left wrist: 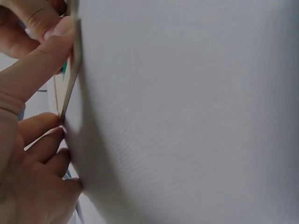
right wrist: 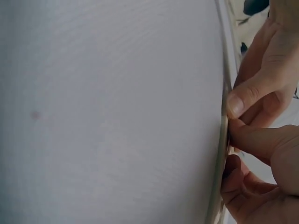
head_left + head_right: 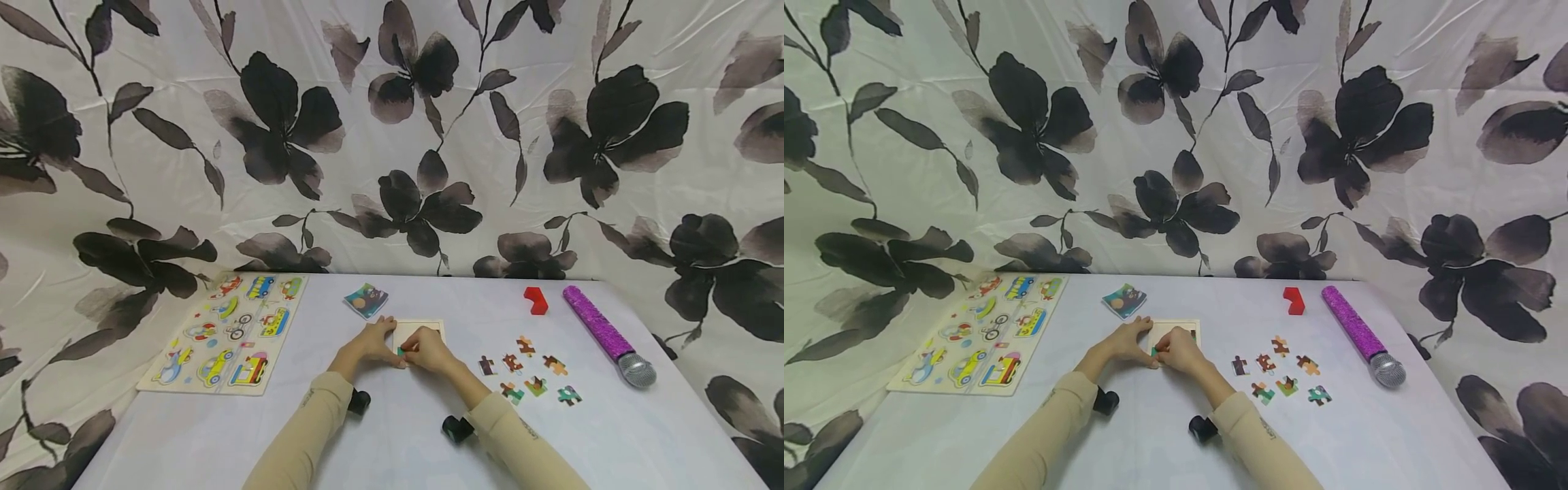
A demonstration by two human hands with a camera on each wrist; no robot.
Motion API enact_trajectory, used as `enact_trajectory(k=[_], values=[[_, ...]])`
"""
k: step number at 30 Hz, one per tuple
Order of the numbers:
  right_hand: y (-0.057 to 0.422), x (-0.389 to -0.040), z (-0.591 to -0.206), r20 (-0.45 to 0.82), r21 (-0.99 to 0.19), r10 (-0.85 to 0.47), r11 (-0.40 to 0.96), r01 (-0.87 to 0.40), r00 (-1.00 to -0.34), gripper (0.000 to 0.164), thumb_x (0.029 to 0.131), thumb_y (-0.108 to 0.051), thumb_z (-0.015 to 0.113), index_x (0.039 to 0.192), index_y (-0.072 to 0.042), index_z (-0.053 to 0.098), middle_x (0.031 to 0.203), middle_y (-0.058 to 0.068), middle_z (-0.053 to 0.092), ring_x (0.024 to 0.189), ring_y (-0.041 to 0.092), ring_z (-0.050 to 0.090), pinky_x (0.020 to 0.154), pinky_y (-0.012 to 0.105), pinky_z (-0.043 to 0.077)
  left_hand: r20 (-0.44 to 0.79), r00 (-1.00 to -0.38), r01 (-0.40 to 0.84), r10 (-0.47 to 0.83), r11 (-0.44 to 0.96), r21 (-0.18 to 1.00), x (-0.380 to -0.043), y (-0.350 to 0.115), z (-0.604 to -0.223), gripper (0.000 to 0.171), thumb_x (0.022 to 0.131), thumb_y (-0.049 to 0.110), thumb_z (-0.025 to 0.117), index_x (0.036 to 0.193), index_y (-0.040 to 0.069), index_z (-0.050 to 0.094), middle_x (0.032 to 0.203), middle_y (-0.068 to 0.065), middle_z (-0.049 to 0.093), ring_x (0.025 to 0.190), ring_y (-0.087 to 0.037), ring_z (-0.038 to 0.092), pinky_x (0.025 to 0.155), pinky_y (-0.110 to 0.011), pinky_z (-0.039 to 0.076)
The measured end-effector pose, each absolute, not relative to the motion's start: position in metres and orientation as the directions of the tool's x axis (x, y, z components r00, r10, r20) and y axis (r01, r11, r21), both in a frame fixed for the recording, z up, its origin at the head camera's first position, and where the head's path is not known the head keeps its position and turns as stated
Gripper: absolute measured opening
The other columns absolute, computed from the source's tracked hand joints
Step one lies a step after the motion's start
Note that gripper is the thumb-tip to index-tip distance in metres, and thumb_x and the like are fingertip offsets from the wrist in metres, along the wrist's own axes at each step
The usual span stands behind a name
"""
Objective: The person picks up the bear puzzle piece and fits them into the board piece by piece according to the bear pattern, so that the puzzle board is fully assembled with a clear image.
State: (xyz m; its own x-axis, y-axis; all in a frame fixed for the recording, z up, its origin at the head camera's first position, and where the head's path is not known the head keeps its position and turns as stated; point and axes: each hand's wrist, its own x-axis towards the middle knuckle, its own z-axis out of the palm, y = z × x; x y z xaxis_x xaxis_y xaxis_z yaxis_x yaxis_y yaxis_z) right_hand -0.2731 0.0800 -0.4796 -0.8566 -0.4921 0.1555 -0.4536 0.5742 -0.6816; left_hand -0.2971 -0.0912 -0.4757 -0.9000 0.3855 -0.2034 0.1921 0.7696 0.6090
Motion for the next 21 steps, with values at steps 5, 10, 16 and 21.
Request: enact_trajectory(k=[5,10,16,21], values=[[0.079,-0.273,-0.478,0.167,-0.609,-0.553,0.593,-0.527,-0.816,0.012,0.078,0.002,0.071,0.088,0.009,0.072,0.085,0.017,0.07,0.075,0.021,0.062,0.068,0.027,0.052,-0.242,-0.88,0.187,0.409,0.766,0.615,-0.299,-0.096,-0.472,0.095,0.065,0.024,0.087,0.143,0.002,0.037,0.153,-0.014,0.025,0.141,-0.039,0.014,0.112,-0.054,0.018],[0.086,-0.272,-0.474,0.157,-0.547,-0.623,0.591,-0.593,-0.766,0.016,0.082,0.005,0.064,0.096,0.009,0.071,0.092,0.018,0.069,0.087,0.027,0.06,0.078,0.038,0.051,-0.249,-0.876,0.186,0.414,0.764,0.618,-0.3,-0.097,-0.469,0.093,0.065,0.021,0.087,0.142,0.001,0.038,0.153,-0.014,0.025,0.142,-0.036,0.015,0.113,-0.052,0.018],[0.112,-0.271,-0.467,0.146,-0.63,-0.564,0.58,-0.516,-0.813,0.026,0.087,0.005,0.056,0.11,0.01,0.064,0.103,0.02,0.068,0.092,0.03,0.065,0.079,0.039,0.054,-0.251,-0.877,0.168,0.409,0.752,0.637,-0.299,-0.096,-0.469,0.093,0.065,0.02,0.087,0.142,0.001,0.039,0.153,-0.013,0.025,0.142,-0.033,0.015,0.114,-0.05,0.016],[0.147,-0.265,-0.457,0.161,-0.638,-0.491,0.61,-0.47,-0.856,0.03,0.083,0.004,0.061,0.112,0.01,0.063,0.1,0.022,0.068,0.086,0.03,0.065,0.076,0.043,0.054,-0.244,-0.881,0.167,0.406,0.749,0.641,-0.299,-0.096,-0.468,0.094,0.064,0.02,0.087,0.142,0.001,0.038,0.153,-0.013,0.025,0.142,-0.033,0.015,0.114,-0.049,0.016]])
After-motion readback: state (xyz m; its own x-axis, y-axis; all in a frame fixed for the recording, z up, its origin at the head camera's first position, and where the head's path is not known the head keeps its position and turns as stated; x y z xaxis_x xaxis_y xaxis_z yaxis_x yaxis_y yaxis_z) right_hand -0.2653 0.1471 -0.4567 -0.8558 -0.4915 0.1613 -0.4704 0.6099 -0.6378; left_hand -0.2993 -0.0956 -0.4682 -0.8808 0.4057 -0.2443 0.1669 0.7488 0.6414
